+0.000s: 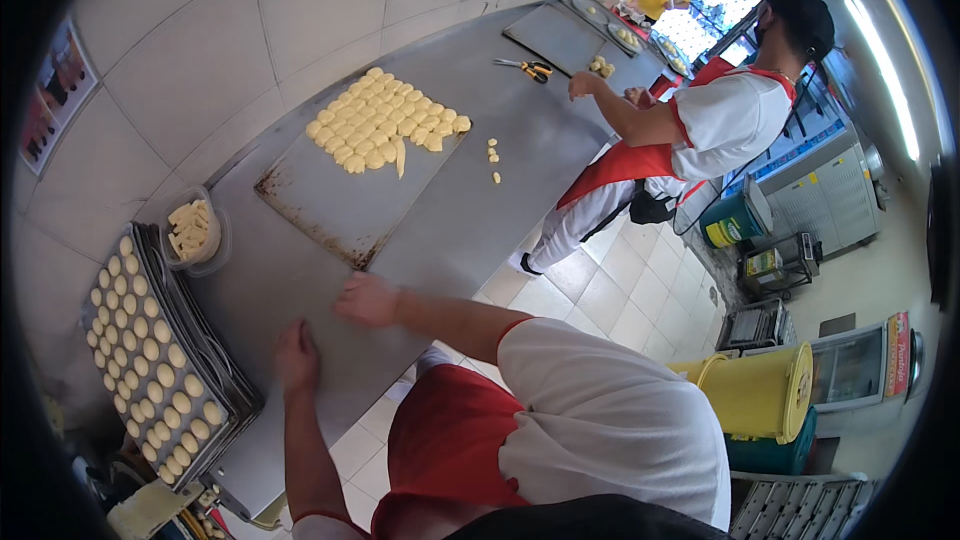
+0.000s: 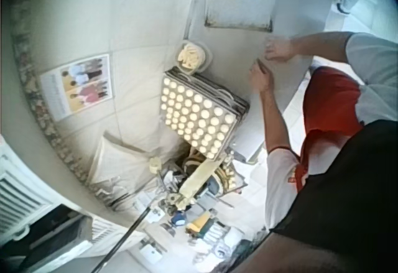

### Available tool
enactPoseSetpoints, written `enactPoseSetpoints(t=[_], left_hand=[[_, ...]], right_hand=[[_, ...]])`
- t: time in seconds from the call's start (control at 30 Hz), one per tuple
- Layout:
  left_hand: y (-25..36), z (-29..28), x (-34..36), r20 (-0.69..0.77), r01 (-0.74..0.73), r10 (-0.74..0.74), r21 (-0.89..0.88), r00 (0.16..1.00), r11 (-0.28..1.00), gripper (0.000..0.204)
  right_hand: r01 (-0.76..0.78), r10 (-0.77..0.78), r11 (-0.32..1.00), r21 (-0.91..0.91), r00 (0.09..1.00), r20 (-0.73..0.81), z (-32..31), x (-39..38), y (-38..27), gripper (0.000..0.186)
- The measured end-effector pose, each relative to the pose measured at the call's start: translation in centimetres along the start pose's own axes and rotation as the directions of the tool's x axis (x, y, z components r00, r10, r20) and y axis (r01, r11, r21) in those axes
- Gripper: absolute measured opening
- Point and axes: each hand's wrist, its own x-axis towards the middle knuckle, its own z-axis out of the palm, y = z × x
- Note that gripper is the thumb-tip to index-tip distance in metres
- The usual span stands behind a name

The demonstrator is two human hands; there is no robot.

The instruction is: The person shapes pieces of dough into rounds by hand and places them in a grid on a metal tray.

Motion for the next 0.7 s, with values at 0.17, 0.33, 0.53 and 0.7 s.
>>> enactPoseSetpoints(t=[0.17,0.33,0.53,0.7], left_hand=[[-3.4,1.7,-8.4,-0.168,-0.13,0.156,0.159,0.973,0.979,0.031],[3.4,2.8,-3.6,-0.087,-0.164,0.192,0.26,0.978,0.952,0.03],[-3.5,-1.4,-2.6,-0.243,-0.232,0.257,0.127,0.935,0.964,0.022],[-0.6,2.1,-7.2,-0.14,-0.217,0.238,0.15,0.961,0.965,0.02]], right_hand=[[-0.066,0.071,0.997,0.04,0.989,-0.132,0.0,-7.4,-0.2,0.018],[0.02,-0.02,1.0,0.005,1.0,-0.018,1.3,-2.6,-4.5,0.03],[-0.055,0.04,0.994,-0.099,0.988,-0.152,-1.1,-3.6,3.4,0.027],[-0.013,0.016,0.997,0.071,0.999,-0.037,1.6,-7.0,-4.2,0.036]])
